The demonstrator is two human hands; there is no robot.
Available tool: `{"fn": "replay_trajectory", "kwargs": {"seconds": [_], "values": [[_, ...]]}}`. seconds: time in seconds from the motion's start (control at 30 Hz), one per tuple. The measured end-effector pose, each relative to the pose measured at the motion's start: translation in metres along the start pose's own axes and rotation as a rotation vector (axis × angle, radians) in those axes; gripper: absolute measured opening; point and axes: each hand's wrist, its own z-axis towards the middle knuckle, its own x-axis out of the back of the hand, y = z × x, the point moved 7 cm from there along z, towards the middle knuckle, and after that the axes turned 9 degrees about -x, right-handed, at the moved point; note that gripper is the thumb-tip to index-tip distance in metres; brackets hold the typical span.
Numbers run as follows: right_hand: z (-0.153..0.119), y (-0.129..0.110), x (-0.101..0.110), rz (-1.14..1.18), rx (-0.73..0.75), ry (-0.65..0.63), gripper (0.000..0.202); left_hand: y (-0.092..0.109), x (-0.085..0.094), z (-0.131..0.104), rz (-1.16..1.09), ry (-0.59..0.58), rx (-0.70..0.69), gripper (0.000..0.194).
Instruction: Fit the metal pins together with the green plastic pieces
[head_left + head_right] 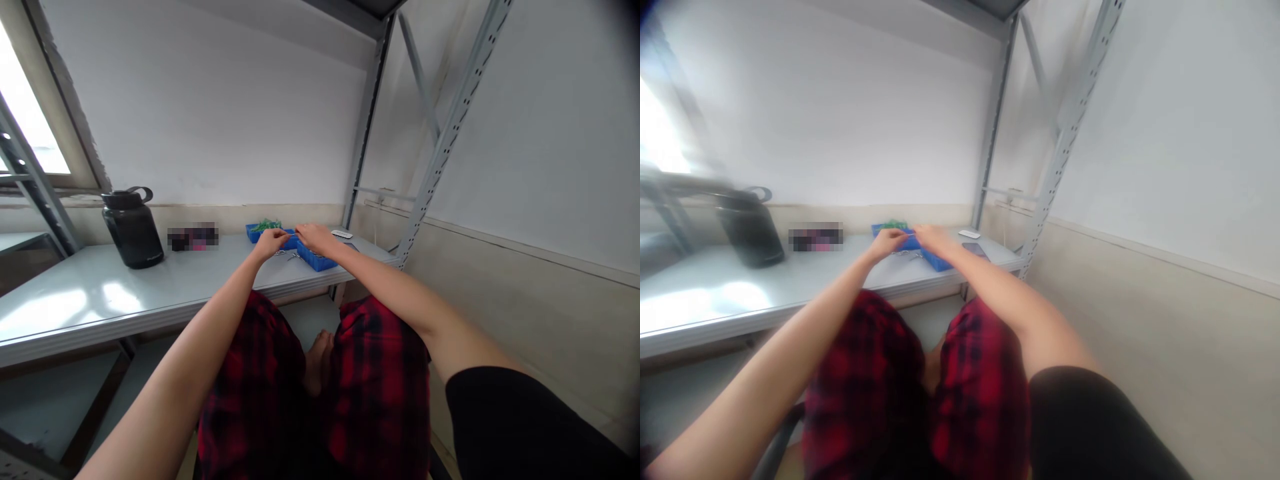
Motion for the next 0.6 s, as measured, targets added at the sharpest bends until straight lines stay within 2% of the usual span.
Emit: {"fn": "replay_trajectory", "kwargs": {"seconds": [0.13,0.33,0.6], "values": [[-0.001,-0.002,-0.001,-0.004,0.007,-0.001,0.031,0.001,0.003,-0.001,-0.034,0.041,0.027,0.018],[-0.003,-0.003,0.0,0.044,0.008,-0.001,0.033,0.011,0.002,-0.005,-0.16,0.037,0.058,0.024],[-0.007,-0.01,0.006,0.045,0.026,0.006,0.036,0.014,0.004,-0.008,-0.256,0.114,0.118,0.009]]}}
